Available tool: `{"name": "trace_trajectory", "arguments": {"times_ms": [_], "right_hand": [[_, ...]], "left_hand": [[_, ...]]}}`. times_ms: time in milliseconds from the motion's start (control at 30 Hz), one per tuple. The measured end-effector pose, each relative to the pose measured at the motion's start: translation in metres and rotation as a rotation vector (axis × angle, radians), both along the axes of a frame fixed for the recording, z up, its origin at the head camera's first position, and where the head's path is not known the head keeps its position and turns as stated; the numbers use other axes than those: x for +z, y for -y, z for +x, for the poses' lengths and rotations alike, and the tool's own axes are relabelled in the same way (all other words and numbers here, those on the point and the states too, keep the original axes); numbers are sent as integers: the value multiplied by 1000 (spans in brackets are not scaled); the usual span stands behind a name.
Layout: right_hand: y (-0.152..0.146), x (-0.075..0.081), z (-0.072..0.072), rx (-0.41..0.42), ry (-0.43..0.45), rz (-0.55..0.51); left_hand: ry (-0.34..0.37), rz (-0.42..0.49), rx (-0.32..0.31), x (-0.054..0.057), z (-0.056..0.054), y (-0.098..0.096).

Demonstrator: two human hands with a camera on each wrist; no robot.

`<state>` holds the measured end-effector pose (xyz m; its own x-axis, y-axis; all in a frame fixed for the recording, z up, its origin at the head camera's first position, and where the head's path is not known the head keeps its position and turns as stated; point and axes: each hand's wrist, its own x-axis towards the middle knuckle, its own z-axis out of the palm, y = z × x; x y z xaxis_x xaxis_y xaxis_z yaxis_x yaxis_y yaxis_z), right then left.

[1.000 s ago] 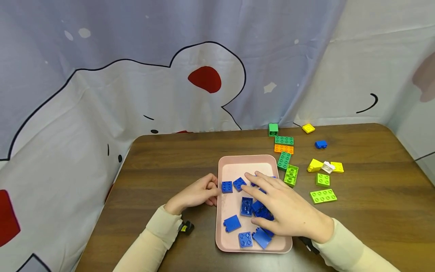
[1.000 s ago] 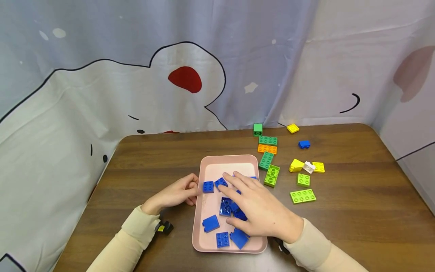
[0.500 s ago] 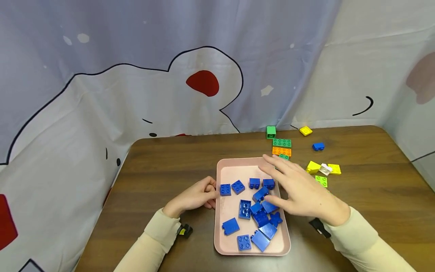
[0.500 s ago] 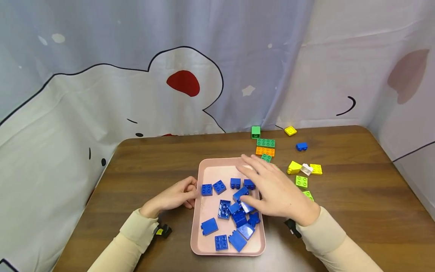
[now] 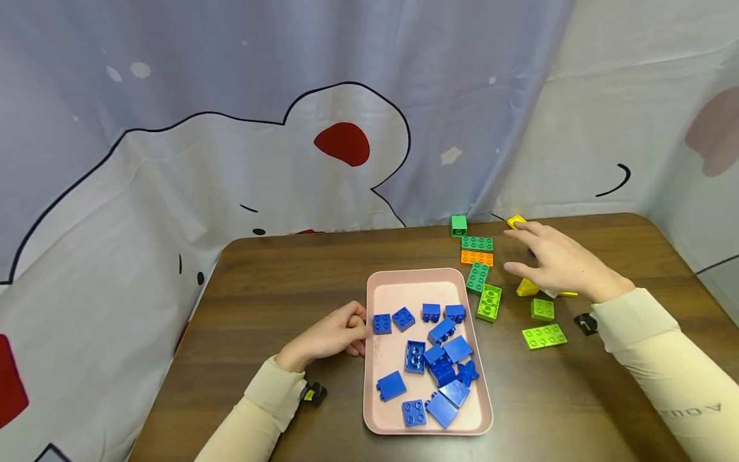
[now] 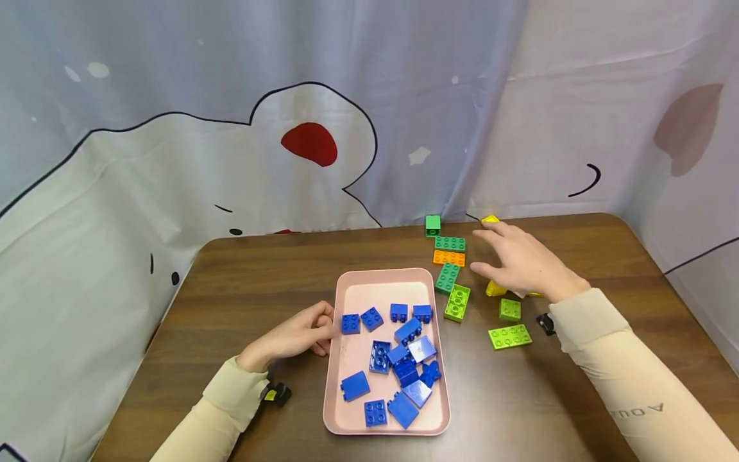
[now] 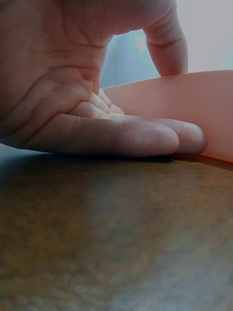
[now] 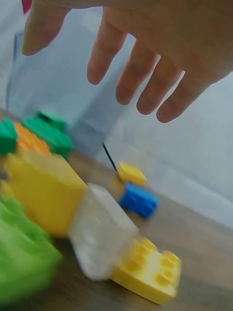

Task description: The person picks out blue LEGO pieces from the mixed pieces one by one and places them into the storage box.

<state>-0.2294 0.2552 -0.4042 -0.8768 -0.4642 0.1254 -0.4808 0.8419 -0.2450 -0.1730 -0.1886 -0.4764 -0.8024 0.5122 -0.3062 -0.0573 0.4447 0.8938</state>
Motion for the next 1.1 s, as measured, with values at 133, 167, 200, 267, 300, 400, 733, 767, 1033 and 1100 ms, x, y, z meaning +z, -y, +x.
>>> {"name": "trace_trajectory", "arguments": {"times_ms": [133,167,200,267,300,400,733,767,1033,1100], "right_hand": [[-15,-8,-15,-22,30,22],[-19,-10,-18,-25,36,28],[-21,-12,-21,-31,43,36],[-27,-15,-26,-44,57,50],[-30,-17,-29,-46,62,61],[-36,-23,-33,-51,83,87],[-46,-37,-37,-85,117,148],[-46,-38,-37,-91,118,150],[-47,-39,-37,-109,117,140],[-46,-37,-35,-110,106,129]], "left_hand": [[1,2,3,-1,1,3],[1,0,3,-1,1,3],[0,-1,2,-1,1,3],[3,-3,2,-1,1,3],[3,-2,1,-1,0,3],[7,2,1,-2,0,2],[8,3,3,-1,-1,-1],[8,2,2,-1,-1,-1],[10,7,6,-1,-1,0],[11,10,6,-1,0,1]]}}
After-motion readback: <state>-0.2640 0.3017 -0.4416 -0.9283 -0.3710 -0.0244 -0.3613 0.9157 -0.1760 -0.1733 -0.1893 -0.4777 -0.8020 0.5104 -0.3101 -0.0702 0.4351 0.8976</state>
